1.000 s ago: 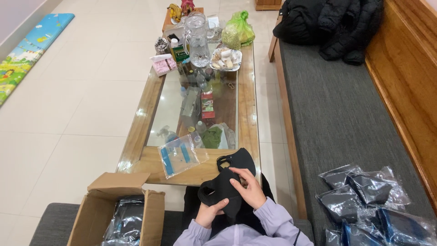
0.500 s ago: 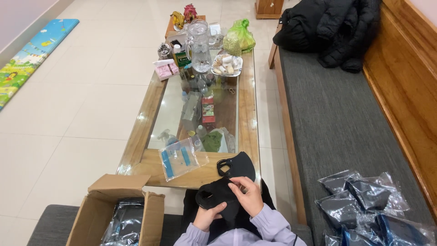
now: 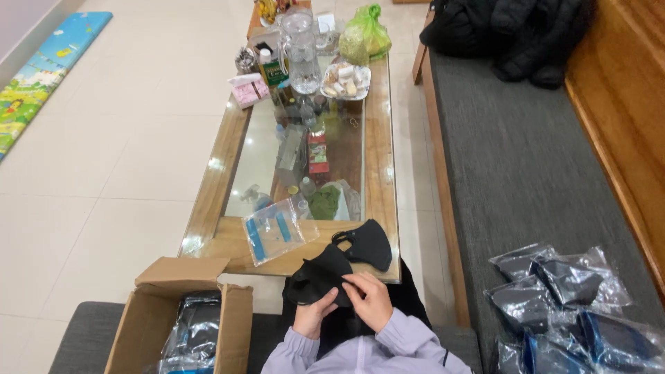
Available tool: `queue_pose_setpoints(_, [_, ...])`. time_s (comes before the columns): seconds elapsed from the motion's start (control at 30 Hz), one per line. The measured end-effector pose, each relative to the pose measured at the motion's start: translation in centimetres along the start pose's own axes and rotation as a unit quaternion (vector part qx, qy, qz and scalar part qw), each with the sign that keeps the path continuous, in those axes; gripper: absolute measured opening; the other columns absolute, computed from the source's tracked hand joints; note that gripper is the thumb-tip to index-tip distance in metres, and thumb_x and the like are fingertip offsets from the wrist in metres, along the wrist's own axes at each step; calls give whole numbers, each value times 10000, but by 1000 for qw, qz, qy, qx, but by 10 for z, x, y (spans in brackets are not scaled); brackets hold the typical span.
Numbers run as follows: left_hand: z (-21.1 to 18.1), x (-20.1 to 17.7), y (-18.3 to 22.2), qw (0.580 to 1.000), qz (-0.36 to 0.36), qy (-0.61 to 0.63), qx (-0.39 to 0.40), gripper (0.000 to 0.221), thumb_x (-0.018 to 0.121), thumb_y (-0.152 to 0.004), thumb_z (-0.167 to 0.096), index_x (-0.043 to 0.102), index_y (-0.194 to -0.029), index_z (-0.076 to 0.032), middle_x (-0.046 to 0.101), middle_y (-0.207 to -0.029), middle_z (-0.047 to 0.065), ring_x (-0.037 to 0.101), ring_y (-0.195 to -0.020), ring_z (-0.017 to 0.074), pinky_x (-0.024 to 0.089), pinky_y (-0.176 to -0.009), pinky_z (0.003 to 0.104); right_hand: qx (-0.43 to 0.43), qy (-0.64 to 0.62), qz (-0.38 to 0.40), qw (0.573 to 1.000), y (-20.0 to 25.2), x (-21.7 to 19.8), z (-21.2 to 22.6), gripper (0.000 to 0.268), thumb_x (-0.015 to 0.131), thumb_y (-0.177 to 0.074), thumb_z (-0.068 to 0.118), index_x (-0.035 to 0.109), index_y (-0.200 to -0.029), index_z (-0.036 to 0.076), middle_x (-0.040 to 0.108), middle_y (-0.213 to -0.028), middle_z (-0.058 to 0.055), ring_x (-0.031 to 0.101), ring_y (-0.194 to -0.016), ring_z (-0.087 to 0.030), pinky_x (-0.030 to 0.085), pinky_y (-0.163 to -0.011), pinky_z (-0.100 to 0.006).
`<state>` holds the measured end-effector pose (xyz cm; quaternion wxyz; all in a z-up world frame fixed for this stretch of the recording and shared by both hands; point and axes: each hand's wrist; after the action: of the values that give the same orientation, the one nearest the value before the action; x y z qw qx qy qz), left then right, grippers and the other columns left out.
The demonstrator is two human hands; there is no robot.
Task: Inspecting the elasticity of face mask ear loops by stretching them manually
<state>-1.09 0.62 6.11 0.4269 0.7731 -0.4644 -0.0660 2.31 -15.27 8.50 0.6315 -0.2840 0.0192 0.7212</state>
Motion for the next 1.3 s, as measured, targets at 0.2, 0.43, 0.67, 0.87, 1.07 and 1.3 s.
queue_pose_setpoints(0.2, [21, -13, -33, 1000, 12, -17, 9, 588, 834, -760, -69, 688, -1327, -127, 750, -1230, 88, 698, -1095, 208, 598, -841, 370, 106, -90, 28, 990, -2, 6, -42, 154, 764, -891, 141, 821, -1032, 118, 826, -1022, -35, 758, -958, -146, 557, -908, -281])
queue_pose_setpoints(0.43, [13, -38, -49, 994, -103, 34, -7, 663, 966, -718, -66, 651, -1300, -26, 650, -1199, 186, 702, -956, 368, 598, -824, 546, 301, -314, -79, 897, -6, 11, -128, 277, 763, -916, 40, 647, -1147, -59, 752, -846, -186, 725, -599, -216, 567, -443, -236])
queue_pose_setpoints(0.67, [-16, -14, -18, 990, -131, 57, 6, 659, 966, -683, -24, 651, -1259, 45, 630, -1188, 256, 699, -984, 421, 582, -867, 537, 409, -265, -124, 864, -13, -3, -144, 311, 720, -931, 60, 654, -1214, -53, 728, -795, -131, 690, -533, -188, 510, -339, -224])
queue_pose_setpoints(0.87, [-1, -15, -27, 992, -114, 48, 5, 782, 974, -673, -8, 623, -1370, 23, 629, -1325, 261, 641, -1162, 476, 521, -989, 591, 415, -127, -97, 896, -5, -1, -176, 424, 757, -910, 195, 620, -1282, 45, 710, -730, -95, 676, -502, -193, 498, -378, -266])
queue_pose_setpoints(1.07, [-5, -11, -16, 995, -94, 37, 13, 581, 821, -746, -6, 700, -1308, -94, 750, -1238, 116, 704, -1087, 252, 584, -818, 383, 328, 136, -43, 934, -23, -22, -93, 460, 661, -906, 371, 542, -1321, 213, 557, -835, 20, 637, -791, -252, 486, -722, -452])
queue_pose_setpoints(1.3, [-8, -3, -7, 995, -90, 29, 4, 603, 826, -748, -12, 685, -1330, -84, 745, -1240, 131, 688, -1100, 268, 579, -808, 391, 237, 233, 67, 941, -25, -18, -93, 483, 565, -960, 427, 547, -1413, 260, 564, -1125, -90, 669, -927, -342, 546, -721, -519])
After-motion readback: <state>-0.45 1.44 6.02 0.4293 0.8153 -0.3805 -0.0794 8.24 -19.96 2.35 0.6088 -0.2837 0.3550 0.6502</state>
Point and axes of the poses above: each hand's wrist, its own y-axis away from the middle knuckle, its own x-axis out of the palm, z = x × y
